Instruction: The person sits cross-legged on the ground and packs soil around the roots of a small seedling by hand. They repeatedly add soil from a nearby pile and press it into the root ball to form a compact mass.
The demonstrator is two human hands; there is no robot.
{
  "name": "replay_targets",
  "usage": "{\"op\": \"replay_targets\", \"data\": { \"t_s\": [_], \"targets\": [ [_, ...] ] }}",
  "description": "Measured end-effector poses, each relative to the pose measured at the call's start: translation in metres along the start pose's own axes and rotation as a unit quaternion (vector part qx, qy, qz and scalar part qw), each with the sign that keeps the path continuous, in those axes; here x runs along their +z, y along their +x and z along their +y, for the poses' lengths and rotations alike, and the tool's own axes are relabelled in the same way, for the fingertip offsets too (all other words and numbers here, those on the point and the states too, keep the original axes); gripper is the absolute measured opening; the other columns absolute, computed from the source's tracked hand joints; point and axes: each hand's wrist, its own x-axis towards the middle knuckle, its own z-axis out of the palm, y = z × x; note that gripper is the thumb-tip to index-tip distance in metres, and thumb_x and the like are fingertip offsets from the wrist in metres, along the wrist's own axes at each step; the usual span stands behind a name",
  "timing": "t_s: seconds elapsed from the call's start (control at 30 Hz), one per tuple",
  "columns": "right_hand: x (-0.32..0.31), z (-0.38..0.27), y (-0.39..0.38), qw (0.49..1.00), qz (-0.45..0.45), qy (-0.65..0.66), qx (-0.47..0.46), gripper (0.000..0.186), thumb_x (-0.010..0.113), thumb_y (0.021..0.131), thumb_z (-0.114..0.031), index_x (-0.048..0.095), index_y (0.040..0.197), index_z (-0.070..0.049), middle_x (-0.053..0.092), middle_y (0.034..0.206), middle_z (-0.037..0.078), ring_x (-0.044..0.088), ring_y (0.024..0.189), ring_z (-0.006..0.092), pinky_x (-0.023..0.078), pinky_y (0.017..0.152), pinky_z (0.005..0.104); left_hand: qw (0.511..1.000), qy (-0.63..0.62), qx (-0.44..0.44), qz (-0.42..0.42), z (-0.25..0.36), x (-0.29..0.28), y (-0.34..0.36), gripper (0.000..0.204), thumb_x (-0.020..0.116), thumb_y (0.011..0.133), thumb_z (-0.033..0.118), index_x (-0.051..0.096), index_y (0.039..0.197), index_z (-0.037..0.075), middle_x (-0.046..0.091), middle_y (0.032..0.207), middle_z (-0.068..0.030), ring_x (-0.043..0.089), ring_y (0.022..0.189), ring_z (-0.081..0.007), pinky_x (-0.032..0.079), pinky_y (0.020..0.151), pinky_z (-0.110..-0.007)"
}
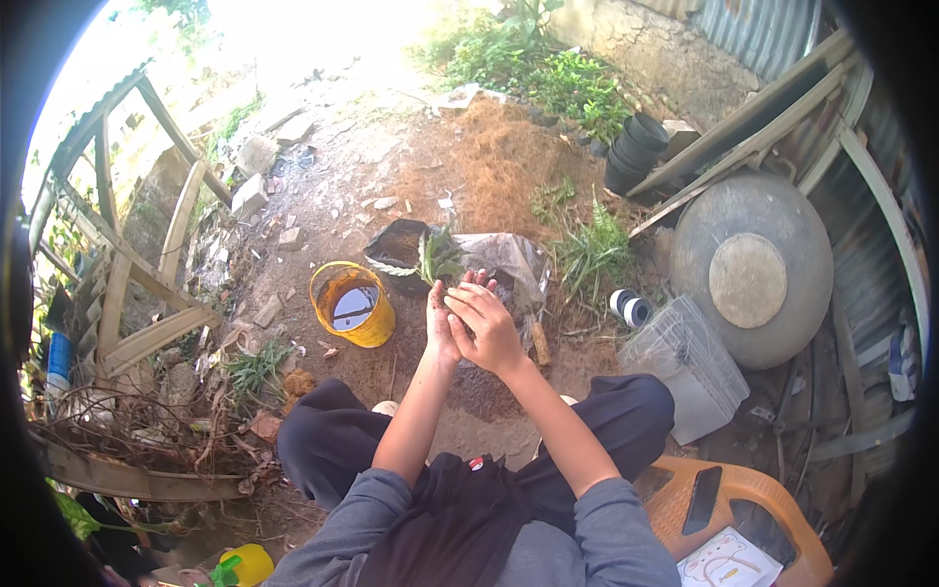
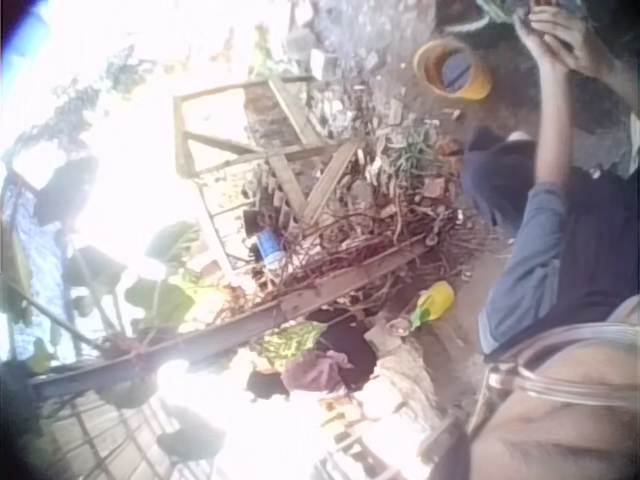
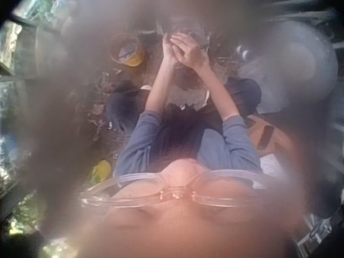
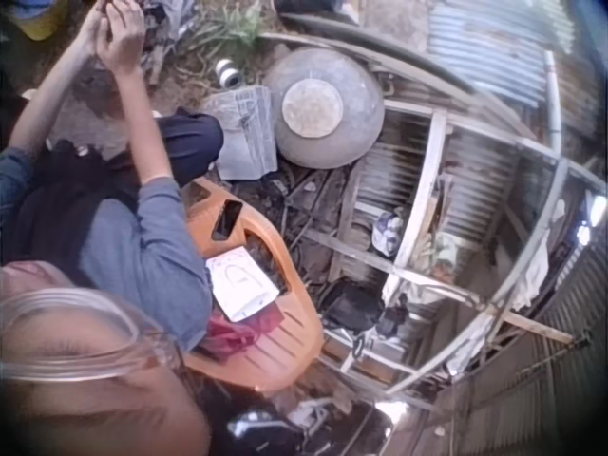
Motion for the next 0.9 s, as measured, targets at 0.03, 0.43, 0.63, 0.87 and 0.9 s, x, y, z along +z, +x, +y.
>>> {"op": "replay_targets", "data": {
  "t_s": [0.03,0.43,0.63,0.87,0.9],
  "targets": [
    [0.002,0.002,-0.002,1.0,-0.001,-0.003,0.007,0.027,0.06,0.08,-0.007,0.064,0.107,0.0,0.062,0.11,0.016,0.056,0.11,0.0338,0.042,0.097,0.0419,0.999,0.026,0.004,0.029,0.0,0.003,0.001,0.05,0.038,0.094,0.041,0.05,0.127,0.007,0.048,0.134,-0.013,0.04,0.129,-0.0321,0.031,0.109,-0.043],
    [0.0,-0.002,-0.001,0.995,0.022,0.056,0.073,0.027,0.059,0.082,-0.012,0.065,0.106,0.0,0.062,0.113,0.017,0.055,0.112,0.0337,0.04,0.098,0.0428,0.99,0.071,0.028,0.122,-0.007,0.011,0.0,0.041,0.031,0.099,0.028,0.046,0.13,0.005,0.05,0.131,-0.0114,0.046,0.123,-0.0274,0.038,0.105,-0.04],
    [-0.002,0.001,0.002,0.998,-0.051,-0.036,-0.017,0.03,0.06,0.082,-0.015,0.064,0.108,-0.002,0.061,0.115,0.013,0.053,0.113,0.0321,0.038,0.1,0.0426,0.989,0.124,0.073,0.02,-0.005,-0.027,0.0,0.048,0.035,0.097,0.036,0.042,0.135,0.007,0.041,0.14,-0.0122,0.036,0.132,-0.026,0.029,0.11,-0.041],
    [0.013,0.015,-0.017,0.996,-0.027,0.042,0.078,0.031,0.061,0.083,-0.018,0.062,0.11,-0.002,0.06,0.115,0.015,0.053,0.113,0.0325,0.038,0.101,0.0415,0.982,0.134,0.033,0.13,-0.005,-0.015,0.003,0.044,0.041,0.096,0.039,0.048,0.128,0.009,0.049,0.13,-0.0117,0.048,0.12,-0.0254,0.04,0.102,-0.04],
    [0.014,0.019,-0.019,0.99,-0.02,0.079,0.112,0.032,0.063,0.083,-0.019,0.062,0.111,-0.002,0.06,0.115,0.015,0.053,0.113,0.0327,0.037,0.102,0.041,0.979,0.134,0.003,0.154,0.0,-0.008,0.001,0.039,0.042,0.096,0.037,0.051,0.122,0.009,0.054,0.122,-0.0106,0.053,0.113,-0.025,0.044,0.098,-0.04]
  ]
}}
